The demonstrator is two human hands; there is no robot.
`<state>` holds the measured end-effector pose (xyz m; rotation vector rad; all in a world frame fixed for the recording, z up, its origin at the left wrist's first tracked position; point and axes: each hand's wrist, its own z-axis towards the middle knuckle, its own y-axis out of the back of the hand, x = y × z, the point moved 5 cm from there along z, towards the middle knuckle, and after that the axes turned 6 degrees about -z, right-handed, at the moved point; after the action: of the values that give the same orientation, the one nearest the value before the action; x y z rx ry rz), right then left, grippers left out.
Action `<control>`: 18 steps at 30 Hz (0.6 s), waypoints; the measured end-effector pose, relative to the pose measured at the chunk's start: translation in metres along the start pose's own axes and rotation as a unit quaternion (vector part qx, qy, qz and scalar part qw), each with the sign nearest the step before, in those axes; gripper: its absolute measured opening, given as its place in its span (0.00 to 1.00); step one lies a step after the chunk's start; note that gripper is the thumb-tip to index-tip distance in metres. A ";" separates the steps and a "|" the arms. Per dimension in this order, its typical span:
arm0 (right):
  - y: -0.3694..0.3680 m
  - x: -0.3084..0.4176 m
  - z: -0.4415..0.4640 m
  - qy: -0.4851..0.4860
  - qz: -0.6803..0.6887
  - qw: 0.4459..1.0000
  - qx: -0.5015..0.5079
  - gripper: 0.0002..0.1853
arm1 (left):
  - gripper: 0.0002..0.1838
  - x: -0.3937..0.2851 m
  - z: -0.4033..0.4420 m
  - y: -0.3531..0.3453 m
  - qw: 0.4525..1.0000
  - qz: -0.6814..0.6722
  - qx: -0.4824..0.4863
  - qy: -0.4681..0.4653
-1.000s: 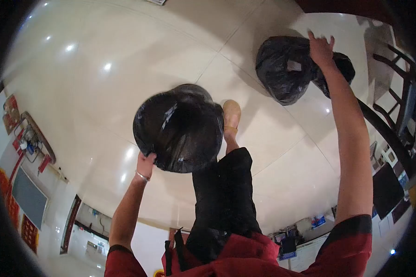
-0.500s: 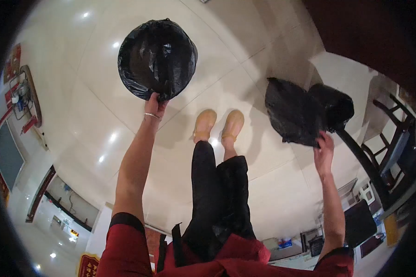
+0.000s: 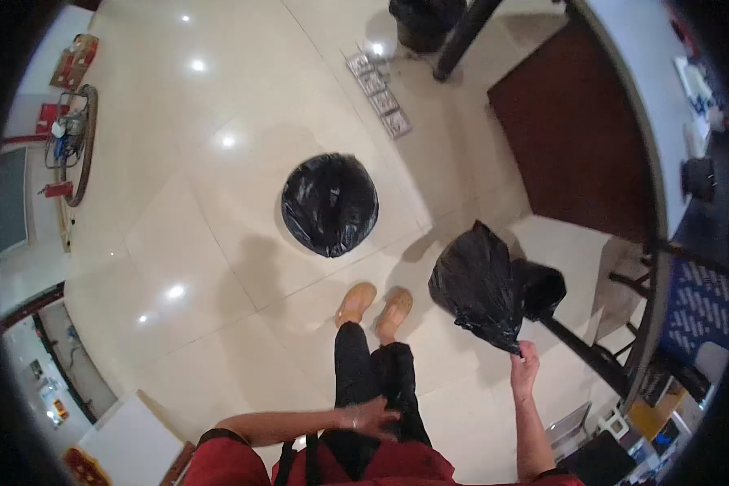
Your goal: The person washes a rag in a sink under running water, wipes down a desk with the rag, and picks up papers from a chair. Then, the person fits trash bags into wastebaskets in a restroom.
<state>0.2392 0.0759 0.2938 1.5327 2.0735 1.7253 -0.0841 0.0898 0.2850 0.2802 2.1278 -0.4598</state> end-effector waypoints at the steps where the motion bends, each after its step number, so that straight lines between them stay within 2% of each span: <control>1: 0.004 0.002 0.000 0.023 -0.018 1.000 -0.009 0.12 | 0.42 -0.014 -0.006 -0.008 0.997 0.070 0.005 0.016; 2: 0.010 0.022 -0.002 0.001 -0.019 1.000 -0.010 0.10 | 0.42 -0.021 -0.017 -0.008 0.996 0.055 -0.063 0.019; 3: 0.019 0.045 -0.004 -0.002 -0.014 1.000 0.001 0.06 | 0.42 -0.027 -0.018 -0.010 0.995 0.063 -0.077 0.012; 5: 0.034 0.073 -0.009 -0.023 0.011 1.000 -0.002 0.05 | 0.39 -0.033 -0.016 -0.029 0.998 -0.062 0.003 0.007; 6: 0.037 0.069 -0.013 0.014 0.006 1.000 -0.011 0.05 | 0.39 -0.026 -0.007 -0.050 0.998 -0.059 -0.009 -0.001; 7: 0.038 0.074 -0.015 0.026 0.022 0.999 -0.011 0.05 | 0.36 -0.010 0.010 -0.080 0.997 -0.063 -0.018 -0.046; 8: 0.040 0.075 -0.017 0.007 0.025 1.000 0.000 0.05 | 0.33 0.004 0.024 -0.101 0.994 -0.064 -0.027 -0.089; 9: 0.043 0.084 -0.019 -0.012 0.028 0.999 0.013 0.05 | 0.33 0.016 0.028 -0.119 0.993 -0.061 -0.044 -0.092; 10: 0.045 0.112 -0.023 -0.054 0.050 0.996 0.052 0.04 | 0.27 0.030 0.027 -0.128 0.979 -0.102 -0.146 -0.101; 11: 0.047 0.140 -0.029 -0.055 0.071 0.994 0.059 0.06 | 0.22 0.036 0.017 -0.127 0.952 -0.142 -0.249 -0.111; 12: 0.048 0.161 -0.033 -0.027 0.053 0.995 0.075 0.06 | 0.22 0.034 0.004 -0.125 0.945 -0.145 -0.271 -0.112; 13: 0.046 0.184 -0.038 0.005 0.035 0.995 0.091 0.07 | 0.19 0.040 -0.013 -0.118 0.920 -0.204 -0.323 -0.084; 14: 0.043 0.210 -0.045 0.025 0.087 0.989 0.117 0.07 | 0.16 0.048 -0.030 -0.110 0.887 -0.262 -0.375 -0.058; 15: 0.045 0.238 -0.053 0.056 0.065 0.989 0.119 0.08 | 0.13 0.049 -0.055 -0.098 0.820 -0.168 -0.529 -0.140; 16: 0.041 0.247 -0.055 0.076 0.081 0.987 0.119 0.08 | 0.14 0.021 -0.112 -0.069 0.770 -0.297 -0.556 -0.100; 17: 0.036 0.259 -0.061 0.094 0.097 0.984 0.118 0.09 | 0.13 0.030 -0.143 -0.062 0.752 -0.317 -0.578 -0.016; 18: 0.041 0.294 -0.074 0.092 0.113 0.984 0.101 0.10 | 0.12 0.035 -0.180 -0.058 0.710 -0.307 -0.634 -0.018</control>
<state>0.0721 0.2183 0.5071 1.7896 2.3059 1.8438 -0.2591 0.1147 0.3613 -1.2314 1.9569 0.7054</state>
